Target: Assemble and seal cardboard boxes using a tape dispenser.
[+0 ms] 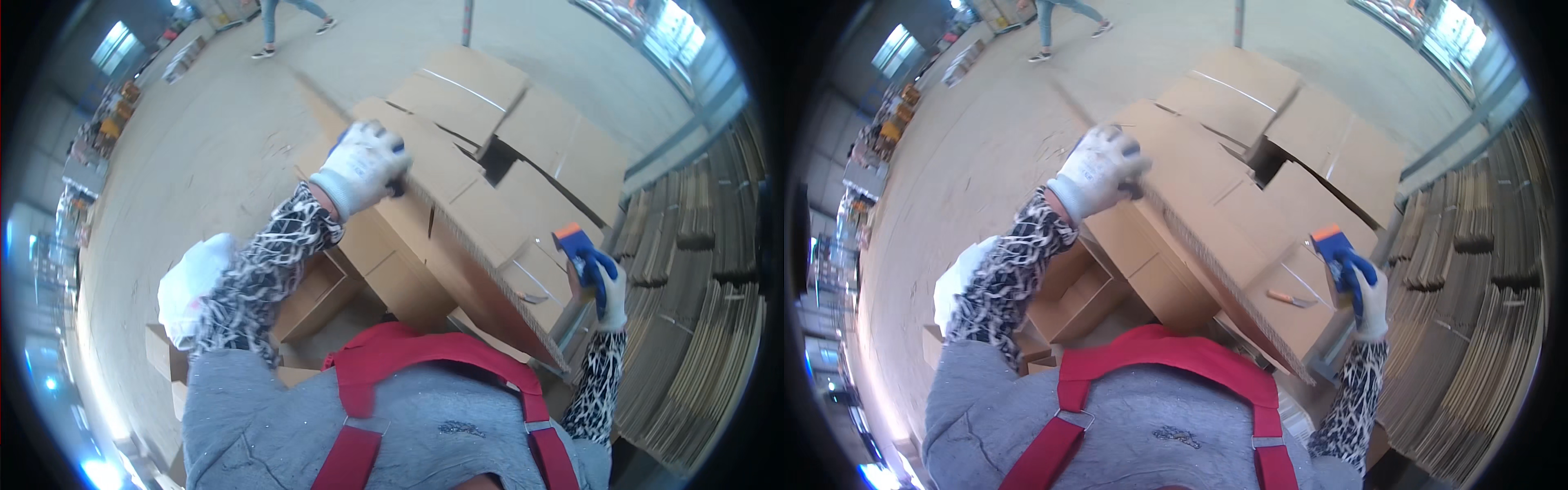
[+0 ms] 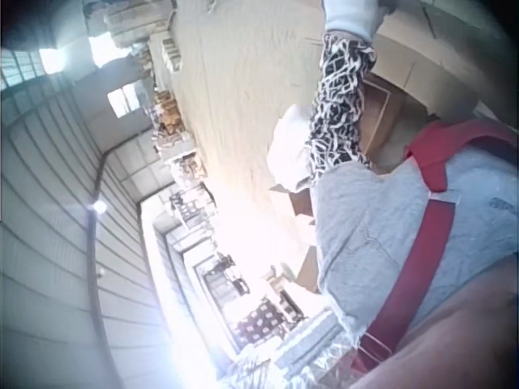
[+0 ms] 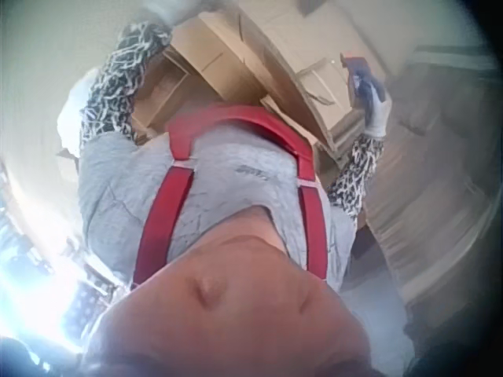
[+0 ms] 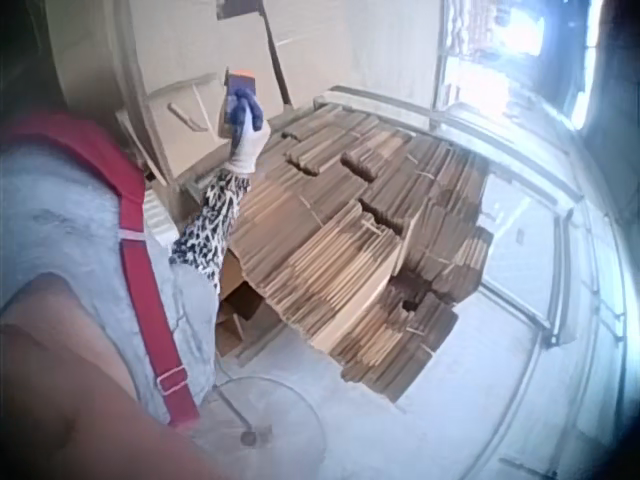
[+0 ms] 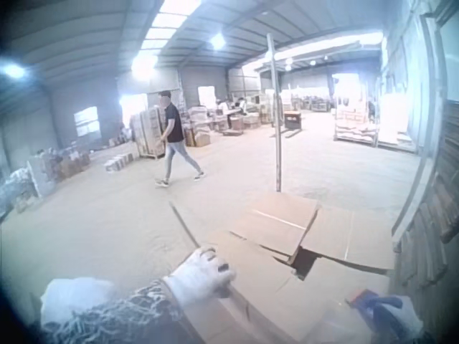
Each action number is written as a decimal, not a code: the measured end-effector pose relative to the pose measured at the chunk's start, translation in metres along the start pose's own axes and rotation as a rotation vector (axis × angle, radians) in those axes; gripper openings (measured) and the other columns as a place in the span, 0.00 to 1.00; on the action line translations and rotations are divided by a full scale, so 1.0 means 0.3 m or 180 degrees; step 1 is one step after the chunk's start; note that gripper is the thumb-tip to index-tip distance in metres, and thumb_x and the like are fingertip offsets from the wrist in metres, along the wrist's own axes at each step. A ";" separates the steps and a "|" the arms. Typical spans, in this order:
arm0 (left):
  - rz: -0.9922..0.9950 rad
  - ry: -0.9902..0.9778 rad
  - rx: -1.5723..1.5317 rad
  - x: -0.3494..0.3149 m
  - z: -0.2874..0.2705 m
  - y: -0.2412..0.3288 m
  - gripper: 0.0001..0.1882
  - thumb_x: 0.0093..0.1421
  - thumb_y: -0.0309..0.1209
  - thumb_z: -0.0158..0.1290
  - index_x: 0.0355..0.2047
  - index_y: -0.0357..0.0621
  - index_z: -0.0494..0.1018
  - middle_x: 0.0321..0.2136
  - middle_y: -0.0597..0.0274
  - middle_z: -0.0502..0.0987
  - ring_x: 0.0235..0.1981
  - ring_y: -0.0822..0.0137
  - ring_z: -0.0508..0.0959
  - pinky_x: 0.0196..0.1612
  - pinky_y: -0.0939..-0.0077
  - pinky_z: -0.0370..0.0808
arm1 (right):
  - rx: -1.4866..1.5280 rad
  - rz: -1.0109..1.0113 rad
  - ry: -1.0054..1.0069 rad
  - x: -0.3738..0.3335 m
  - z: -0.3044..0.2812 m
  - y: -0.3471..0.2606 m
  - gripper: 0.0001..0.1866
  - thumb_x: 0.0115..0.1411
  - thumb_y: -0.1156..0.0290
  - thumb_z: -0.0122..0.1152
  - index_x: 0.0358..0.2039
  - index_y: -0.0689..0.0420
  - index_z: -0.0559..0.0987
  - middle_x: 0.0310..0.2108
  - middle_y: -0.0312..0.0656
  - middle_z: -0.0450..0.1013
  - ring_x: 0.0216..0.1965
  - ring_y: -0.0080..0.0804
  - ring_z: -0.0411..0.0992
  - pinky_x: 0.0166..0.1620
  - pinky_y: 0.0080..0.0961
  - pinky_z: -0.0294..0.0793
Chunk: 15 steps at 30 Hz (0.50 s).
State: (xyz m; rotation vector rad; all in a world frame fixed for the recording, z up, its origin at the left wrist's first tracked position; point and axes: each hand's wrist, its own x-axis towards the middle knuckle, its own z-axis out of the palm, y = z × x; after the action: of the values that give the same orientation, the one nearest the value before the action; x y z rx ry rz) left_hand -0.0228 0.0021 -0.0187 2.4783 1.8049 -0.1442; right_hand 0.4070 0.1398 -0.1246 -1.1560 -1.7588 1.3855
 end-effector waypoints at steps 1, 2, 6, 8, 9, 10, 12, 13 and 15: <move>-0.0390 0.1100 0.0353 -0.010 0.061 0.025 0.24 0.39 0.30 0.63 0.41 0.49 0.75 0.38 0.63 0.74 0.46 0.58 0.72 0.53 0.57 0.66 | 0.0114 0.0021 -0.0252 0.058 0.051 -0.038 0.15 0.60 0.71 0.55 0.44 0.67 0.78 0.36 0.40 0.77 0.36 0.22 0.73 0.42 0.19 0.72; -0.0761 0.2237 0.0697 -0.029 0.093 0.046 0.29 0.41 0.28 0.62 0.48 0.49 0.73 0.40 0.61 0.73 0.47 0.57 0.72 0.55 0.57 0.65 | 0.0138 0.0007 -0.0575 0.111 0.124 -0.114 0.16 0.62 0.68 0.54 0.45 0.67 0.77 0.37 0.40 0.77 0.35 0.21 0.73 0.39 0.17 0.71; 0.0140 0.2184 0.0256 -0.051 0.159 0.295 0.31 0.45 0.26 0.51 0.54 0.56 0.69 0.50 0.60 0.69 0.56 0.57 0.68 0.61 0.46 0.62 | -0.1179 -0.1627 -0.0879 0.272 0.450 -0.361 0.18 0.58 0.61 0.56 0.40 0.63 0.79 0.32 0.52 0.77 0.33 0.43 0.77 0.40 0.31 0.73; 0.0385 0.2449 -0.0038 -0.049 0.205 0.364 0.28 0.47 0.29 0.52 0.52 0.58 0.71 0.52 0.61 0.68 0.57 0.57 0.68 0.60 0.46 0.63 | -0.1712 -0.1674 -0.1069 0.310 0.591 -0.455 0.21 0.59 0.52 0.53 0.38 0.57 0.81 0.31 0.50 0.77 0.35 0.47 0.76 0.40 0.35 0.73; 0.0361 0.2580 -0.0144 -0.057 0.219 0.381 0.26 0.48 0.30 0.52 0.51 0.58 0.71 0.52 0.61 0.68 0.57 0.57 0.68 0.60 0.46 0.64 | -0.1923 -0.1672 -0.1264 0.332 0.673 -0.503 0.25 0.60 0.47 0.48 0.37 0.55 0.81 0.29 0.49 0.77 0.36 0.47 0.76 0.41 0.36 0.73; 0.0310 0.2592 -0.0115 -0.055 0.225 0.390 0.26 0.48 0.30 0.52 0.51 0.58 0.71 0.52 0.61 0.68 0.57 0.57 0.68 0.60 0.46 0.64 | -0.2151 -0.1651 -0.1437 0.338 0.749 -0.548 0.29 0.60 0.41 0.44 0.36 0.53 0.81 0.27 0.48 0.77 0.36 0.46 0.76 0.42 0.38 0.73; 0.0284 0.2517 -0.0289 -0.067 0.237 0.384 0.22 0.50 0.31 0.50 0.48 0.57 0.73 0.53 0.61 0.68 0.57 0.57 0.68 0.61 0.48 0.63 | -0.2983 -0.1525 -0.1908 0.315 0.873 -0.624 0.31 0.60 0.39 0.41 0.32 0.54 0.81 0.28 0.49 0.77 0.37 0.48 0.76 0.43 0.39 0.73; 0.0267 0.2510 -0.0282 -0.080 0.231 0.372 0.22 0.50 0.31 0.50 0.48 0.57 0.73 0.53 0.61 0.68 0.57 0.57 0.68 0.61 0.48 0.63 | -0.3372 -0.1399 -0.2119 0.312 0.903 -0.634 0.32 0.60 0.38 0.41 0.32 0.54 0.81 0.28 0.50 0.77 0.37 0.48 0.76 0.43 0.39 0.72; 0.0565 0.2340 -0.0350 -0.108 0.197 0.358 0.20 0.52 0.32 0.48 0.47 0.55 0.74 0.55 0.60 0.68 0.58 0.54 0.67 0.60 0.50 0.64 | -0.3250 -0.1558 -0.2080 0.329 0.883 -0.614 0.32 0.60 0.38 0.41 0.32 0.54 0.81 0.30 0.50 0.77 0.38 0.49 0.75 0.43 0.40 0.72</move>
State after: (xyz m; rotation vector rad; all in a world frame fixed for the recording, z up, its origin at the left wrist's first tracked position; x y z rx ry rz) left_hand 0.0676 -0.0683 -0.0733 2.7947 1.6844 0.9624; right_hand 0.0877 0.1021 -0.0224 -0.5885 -3.1381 0.5286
